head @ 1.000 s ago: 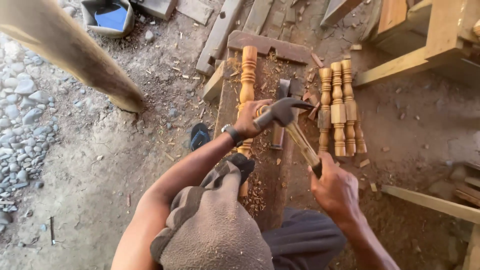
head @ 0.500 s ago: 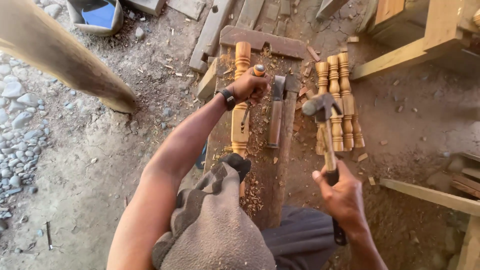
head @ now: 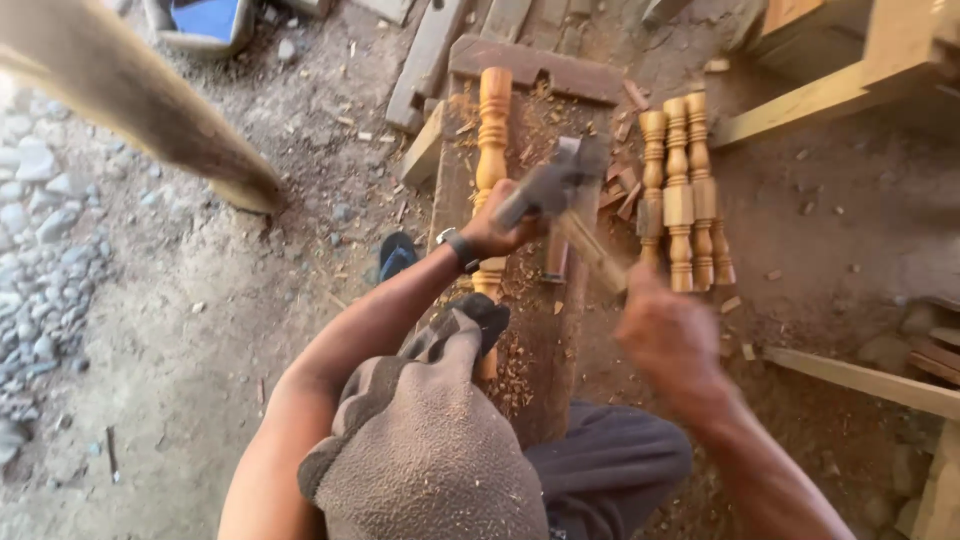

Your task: Carving a mortise into a decorative wooden furniture leg using a hammer and chisel

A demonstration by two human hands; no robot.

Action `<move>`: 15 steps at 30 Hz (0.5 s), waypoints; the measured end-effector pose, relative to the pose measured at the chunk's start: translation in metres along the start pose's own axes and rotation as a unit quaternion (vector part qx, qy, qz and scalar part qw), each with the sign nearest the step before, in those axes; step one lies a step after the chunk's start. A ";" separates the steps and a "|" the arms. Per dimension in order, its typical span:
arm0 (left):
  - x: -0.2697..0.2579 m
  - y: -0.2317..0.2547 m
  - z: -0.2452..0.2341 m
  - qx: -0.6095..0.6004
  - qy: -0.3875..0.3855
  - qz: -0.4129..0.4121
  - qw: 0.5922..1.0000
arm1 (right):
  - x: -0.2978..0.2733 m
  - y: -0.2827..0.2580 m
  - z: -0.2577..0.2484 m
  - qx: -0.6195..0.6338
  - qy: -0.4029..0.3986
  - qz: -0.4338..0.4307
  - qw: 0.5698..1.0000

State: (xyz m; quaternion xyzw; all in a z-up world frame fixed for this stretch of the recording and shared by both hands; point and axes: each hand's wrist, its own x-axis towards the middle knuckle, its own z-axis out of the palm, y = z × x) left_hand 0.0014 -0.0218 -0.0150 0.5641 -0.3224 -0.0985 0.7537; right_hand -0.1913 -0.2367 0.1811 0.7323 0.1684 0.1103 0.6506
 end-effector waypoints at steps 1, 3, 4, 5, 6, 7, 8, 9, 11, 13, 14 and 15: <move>0.008 0.005 0.001 -0.013 -0.002 0.016 1.000 | 0.001 -0.004 -0.006 0.377 -0.182 0.047 0.907; 0.012 -0.005 0.001 -0.030 -0.006 0.028 0.999 | 0.004 0.012 -0.022 0.687 -0.330 0.091 0.642; 0.007 -0.015 -0.002 -0.026 -0.007 0.038 0.999 | 0.008 0.032 -0.031 0.678 -0.312 0.143 0.649; 0.001 -0.027 -0.005 -0.022 -0.008 0.047 0.999 | 0.012 0.053 -0.040 0.669 -0.294 0.194 0.655; 0.002 -0.017 -0.005 -0.022 -0.009 0.049 0.999 | 0.005 0.067 -0.036 0.668 -0.294 0.196 0.655; 0.004 -0.008 -0.005 0.004 -0.015 -0.007 1.000 | -0.002 0.080 -0.030 0.724 -0.146 0.214 0.639; -0.002 0.000 -0.003 0.027 -0.020 -0.068 0.997 | -0.011 0.093 -0.027 0.764 0.000 0.225 0.605; -0.003 0.004 -0.002 0.025 -0.019 -0.072 0.997 | -0.007 0.090 -0.026 0.765 -0.005 0.224 0.604; -0.001 0.014 -0.006 0.019 -0.039 -0.080 0.996 | 0.005 0.084 -0.023 0.789 0.123 0.311 0.516; -0.008 0.018 -0.007 -0.017 -0.049 -0.087 0.995 | 0.005 0.035 -0.023 0.799 -0.036 0.244 0.548; 0.002 0.019 -0.009 -0.050 -0.066 -0.081 0.993 | 0.008 0.014 -0.019 0.780 -0.184 0.180 0.570; 0.006 0.019 -0.017 -0.048 -0.072 -0.075 0.993 | 0.010 0.010 -0.020 0.779 -0.180 0.187 0.571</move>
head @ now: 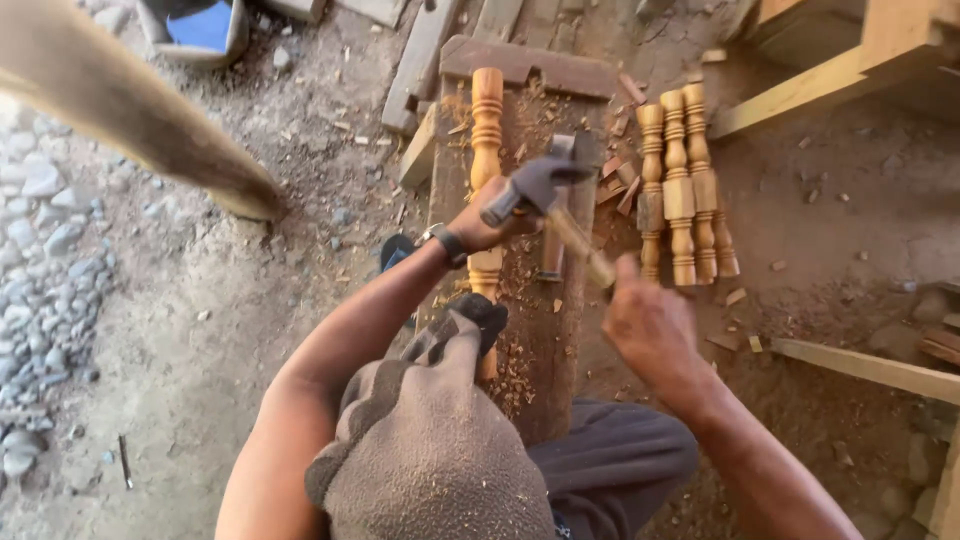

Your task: Carving a mortise into a decorative wooden furniture leg using a hammer and chisel

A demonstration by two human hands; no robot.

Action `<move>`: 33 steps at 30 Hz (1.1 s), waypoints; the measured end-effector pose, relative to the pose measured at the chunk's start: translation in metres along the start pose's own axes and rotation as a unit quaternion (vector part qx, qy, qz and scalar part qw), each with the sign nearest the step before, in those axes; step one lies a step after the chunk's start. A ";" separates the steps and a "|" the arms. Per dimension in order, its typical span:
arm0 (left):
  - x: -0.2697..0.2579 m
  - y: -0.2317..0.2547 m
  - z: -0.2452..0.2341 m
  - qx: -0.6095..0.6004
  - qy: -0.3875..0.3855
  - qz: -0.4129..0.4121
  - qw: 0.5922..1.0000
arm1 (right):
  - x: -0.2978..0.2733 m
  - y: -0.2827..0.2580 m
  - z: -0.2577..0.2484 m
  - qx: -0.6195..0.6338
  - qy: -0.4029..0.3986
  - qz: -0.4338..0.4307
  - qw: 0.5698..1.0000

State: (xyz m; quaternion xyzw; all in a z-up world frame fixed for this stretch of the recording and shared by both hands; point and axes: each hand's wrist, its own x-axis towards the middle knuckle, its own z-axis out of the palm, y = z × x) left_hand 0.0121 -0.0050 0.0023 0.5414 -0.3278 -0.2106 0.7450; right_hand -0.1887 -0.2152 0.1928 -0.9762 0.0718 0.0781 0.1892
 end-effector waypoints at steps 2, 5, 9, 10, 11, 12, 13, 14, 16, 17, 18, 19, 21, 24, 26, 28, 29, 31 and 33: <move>0.001 -0.004 -0.009 0.007 -0.089 -0.036 0.995 | -0.002 0.001 0.010 -0.110 -0.116 0.042 0.986; -0.008 -0.014 0.000 -0.020 -0.024 -0.047 0.998 | -0.026 0.003 0.000 -0.065 -0.102 0.129 0.984; -0.056 -0.037 0.041 0.127 0.098 0.064 0.985 | -0.071 0.048 0.050 0.130 -0.073 0.124 0.981; -0.056 -0.008 0.057 0.183 0.127 0.096 0.970 | -0.078 0.053 0.055 0.113 -0.049 0.165 0.979; -0.066 0.022 0.077 0.235 0.154 0.118 0.952 | -0.094 0.053 0.062 0.096 -0.032 0.211 0.972; -0.061 -0.007 0.067 0.233 0.150 0.108 0.955 | -0.107 0.055 0.073 0.100 -0.040 0.219 0.970; -0.042 -0.039 0.055 0.340 0.220 0.009 0.914 | -0.111 0.062 0.081 0.152 -0.058 0.271 0.949; -0.024 -0.070 0.042 0.437 0.286 -0.090 0.848 | -0.114 0.067 0.090 0.205 -0.076 0.320 0.922; 0.032 -0.043 0.003 0.291 0.373 -0.179 0.863 | -0.133 0.087 0.111 0.205 -0.099 0.339 0.913; 0.074 -0.026 -0.022 0.139 0.455 -0.239 0.847 | -0.134 0.100 0.124 0.208 -0.103 0.344 0.910; 0.077 -0.028 -0.034 0.139 0.458 -0.239 0.845 | -0.144 0.103 0.130 0.206 -0.106 0.342 0.911; 0.086 -0.028 -0.046 0.026 0.482 -0.288 0.827 | -0.151 0.107 0.134 0.229 -0.090 0.348 0.905; 0.096 -0.024 -0.056 -0.090 0.495 -0.330 0.799 | -0.163 0.107 0.133 0.250 -0.069 0.353 0.899; 0.087 -0.003 -0.042 -0.143 0.536 -0.334 0.762 | -0.175 0.100 0.126 0.248 -0.060 0.390 0.885; 0.068 0.025 -0.021 -0.093 0.554 -0.289 0.775 | -0.187 0.098 0.132 0.279 -0.025 0.389 0.878; 0.053 0.046 -0.005 -0.266 0.495 -0.219 0.797 | -0.189 0.098 0.145 0.337 -0.013 0.394 0.855; 0.041 0.057 0.004 -0.433 0.422 -0.137 0.785 | -0.191 0.100 0.150 0.390 0.000 0.393 0.832; 0.030 0.053 0.004 -0.359 0.316 -0.043 0.877 | -0.195 0.095 0.152 0.389 -0.013 0.394 0.832; 0.023 0.053 0.000 -0.270 0.198 0.054 0.941 | -0.196 0.094 0.155 0.388 -0.023 0.394 0.833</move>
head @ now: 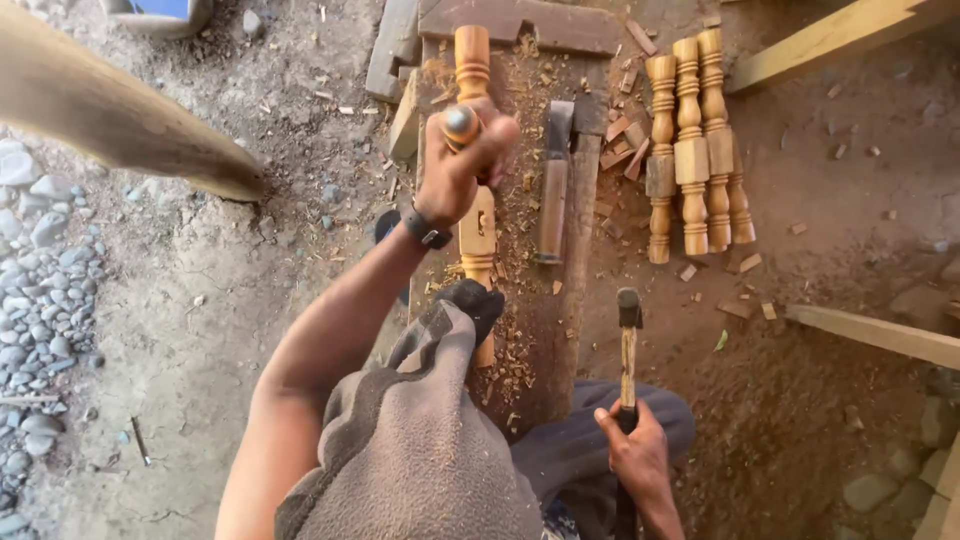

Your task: Carving a mortise into a decorative wooden furniture leg using a hammer and chisel

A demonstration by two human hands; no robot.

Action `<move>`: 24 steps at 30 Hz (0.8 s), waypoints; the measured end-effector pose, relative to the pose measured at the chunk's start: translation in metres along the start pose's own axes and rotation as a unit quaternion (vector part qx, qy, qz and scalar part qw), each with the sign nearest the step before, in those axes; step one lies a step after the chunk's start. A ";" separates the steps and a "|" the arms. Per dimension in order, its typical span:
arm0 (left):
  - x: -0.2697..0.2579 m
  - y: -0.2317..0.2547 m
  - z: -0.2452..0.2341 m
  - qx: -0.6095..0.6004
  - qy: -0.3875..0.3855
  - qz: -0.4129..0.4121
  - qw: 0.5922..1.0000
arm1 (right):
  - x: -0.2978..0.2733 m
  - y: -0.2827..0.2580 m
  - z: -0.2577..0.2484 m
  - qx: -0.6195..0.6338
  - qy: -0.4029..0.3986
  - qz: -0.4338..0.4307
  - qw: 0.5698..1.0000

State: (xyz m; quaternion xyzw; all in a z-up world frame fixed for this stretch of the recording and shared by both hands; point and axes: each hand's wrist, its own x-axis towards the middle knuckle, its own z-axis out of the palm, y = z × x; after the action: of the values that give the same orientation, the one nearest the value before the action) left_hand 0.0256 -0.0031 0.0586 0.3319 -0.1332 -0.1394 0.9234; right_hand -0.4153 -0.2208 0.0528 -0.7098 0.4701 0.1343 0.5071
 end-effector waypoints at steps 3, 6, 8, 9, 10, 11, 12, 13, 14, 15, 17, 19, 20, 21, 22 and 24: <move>-0.001 0.005 -0.008 0.229 -0.067 0.032 0.971 | 0.001 -0.006 0.004 -0.012 -0.017 -0.018 1.000; -0.005 -0.003 -0.016 0.264 -0.063 0.007 0.963 | -0.007 -0.017 0.009 -0.056 -0.013 -0.007 0.998; -0.006 -0.006 -0.017 0.259 -0.057 0.000 0.964 | -0.009 -0.018 0.010 -0.080 -0.024 -0.013 0.996; -0.008 -0.009 -0.018 0.258 -0.055 -0.002 0.965 | -0.010 -0.011 0.010 -0.082 -0.025 -0.011 0.996; -0.007 -0.010 -0.019 0.273 -0.057 -0.006 0.960 | -0.008 -0.006 0.011 -0.081 -0.023 -0.015 0.996; -0.006 -0.011 -0.019 0.288 -0.059 -0.009 0.956 | -0.006 -0.001 0.012 -0.081 -0.021 -0.020 0.996; -0.007 -0.011 -0.019 0.288 -0.058 -0.010 0.956 | -0.007 -0.001 0.012 -0.082 -0.022 -0.019 0.996; -0.007 -0.012 -0.019 0.291 -0.056 -0.008 0.955 | -0.008 -0.001 0.011 -0.086 -0.026 -0.007 0.996; -0.007 -0.013 -0.018 0.293 -0.056 -0.007 0.955 | -0.008 -0.002 0.011 -0.091 -0.028 0.006 0.995; -0.005 -0.012 -0.018 0.292 -0.056 -0.007 0.955 | -0.007 -0.002 0.011 -0.091 -0.028 0.005 0.995; -0.005 -0.012 -0.016 0.301 -0.057 -0.008 0.952 | -0.008 0.001 0.010 -0.096 -0.025 -0.003 0.995; 0.000 -0.025 -0.022 0.322 -0.067 0.002 0.944 | -0.007 -0.002 0.009 -0.108 -0.031 0.005 0.994; 0.001 -0.031 -0.026 0.343 -0.078 0.010 0.936 | -0.008 -0.002 0.008 -0.119 -0.036 0.016 0.992; 0.001 -0.033 -0.022 0.343 -0.077 0.010 0.936 | -0.009 -0.003 0.008 -0.119 -0.037 0.016 0.992; 0.002 -0.035 -0.018 0.341 -0.093 -0.014 0.935 | -0.009 -0.004 0.009 -0.112 -0.033 0.015 0.993; 0.007 -0.041 -0.010 0.339 -0.106 -0.039 0.934 | -0.010 -0.007 0.010 -0.106 -0.030 0.014 0.994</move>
State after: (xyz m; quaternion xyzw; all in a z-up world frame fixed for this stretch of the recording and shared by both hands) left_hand 0.0280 -0.0298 0.0261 0.6138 -0.2567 -0.1558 0.7301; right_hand -0.4124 -0.2070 0.0591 -0.7483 0.4478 0.2123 0.4409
